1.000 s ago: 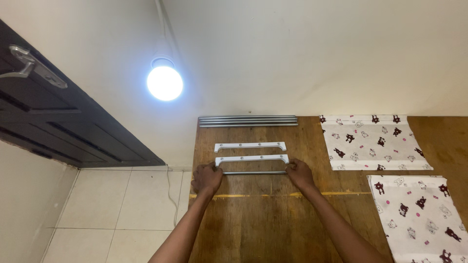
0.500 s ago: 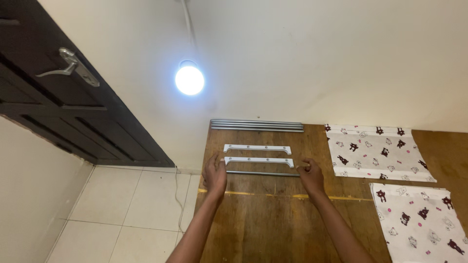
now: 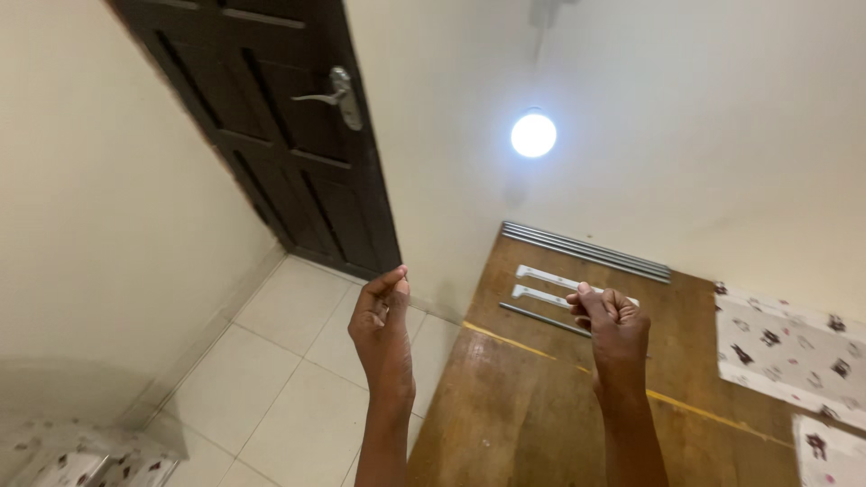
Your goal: The person disassembles a small white shelving unit with bear-patterned fabric shelves. They remove the top shelf, then systematically detach the metal rods and plastic corner pieces, placing the components on a nearby wooden table.
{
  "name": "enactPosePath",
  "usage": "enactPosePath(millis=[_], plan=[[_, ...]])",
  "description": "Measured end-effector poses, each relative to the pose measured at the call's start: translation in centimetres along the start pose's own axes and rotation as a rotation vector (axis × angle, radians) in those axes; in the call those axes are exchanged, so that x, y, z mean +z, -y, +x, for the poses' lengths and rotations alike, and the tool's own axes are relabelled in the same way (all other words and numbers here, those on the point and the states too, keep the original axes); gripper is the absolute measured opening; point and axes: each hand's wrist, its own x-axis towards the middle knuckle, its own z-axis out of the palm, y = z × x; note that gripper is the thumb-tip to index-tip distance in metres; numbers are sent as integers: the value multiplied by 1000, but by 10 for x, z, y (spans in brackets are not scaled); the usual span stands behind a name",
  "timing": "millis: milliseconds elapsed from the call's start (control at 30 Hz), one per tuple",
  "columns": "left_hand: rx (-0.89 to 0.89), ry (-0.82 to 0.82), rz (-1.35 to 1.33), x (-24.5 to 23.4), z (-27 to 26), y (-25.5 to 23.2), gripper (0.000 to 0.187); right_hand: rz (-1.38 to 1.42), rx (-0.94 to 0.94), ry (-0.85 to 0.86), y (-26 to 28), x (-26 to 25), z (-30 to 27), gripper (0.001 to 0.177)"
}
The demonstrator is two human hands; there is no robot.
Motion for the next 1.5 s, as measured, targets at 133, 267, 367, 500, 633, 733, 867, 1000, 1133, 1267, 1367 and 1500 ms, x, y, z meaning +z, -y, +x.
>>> enactPosePath(millis=[133, 267, 367, 500, 633, 733, 867, 1000, 1133, 1267, 1367, 1500], plan=[[39, -232, 11, -74, 2, -34, 31, -22, 34, 180, 5, 72, -36, 45], [98, -353, 120, -159, -4, -67, 39, -86, 7, 335, 17, 143, -91, 14], [132, -414, 294, -223, -10, -93, 45, -272, 80, 381, 29, 195, -143, 35], [96, -472, 554, -307, -19, -126, 55, -215, -181, 598, 44, 273, -199, 53], [79, -505, 548, -390, -27, -151, 64, -255, -244, 772, 56, 350, -247, 64], [56, -551, 635, -453, -36, -172, 69, -287, -273, 885, 64, 408, -283, 70], [130, -633, 820, -531, -39, -206, 69, -244, -344, 1051, 70, 475, -322, 75], [249, -668, 787, -603, -47, -240, 68, -266, -268, 1161, 65, 538, -362, 84], [184, -737, 661, -659, -52, -263, 71, -323, -117, 1241, 56, 590, -390, 92], [168, -875, 623, -720, -44, -270, 67, -302, -70, 1304, 40, 653, -420, 89], [186, -980, 587, -766, -36, -268, 66, -259, -51, 1380, 27, 695, -444, 86], [50, -1081, 496, -822, -21, -268, 68, -235, -53, 1489, 16, 747, -475, 84]])
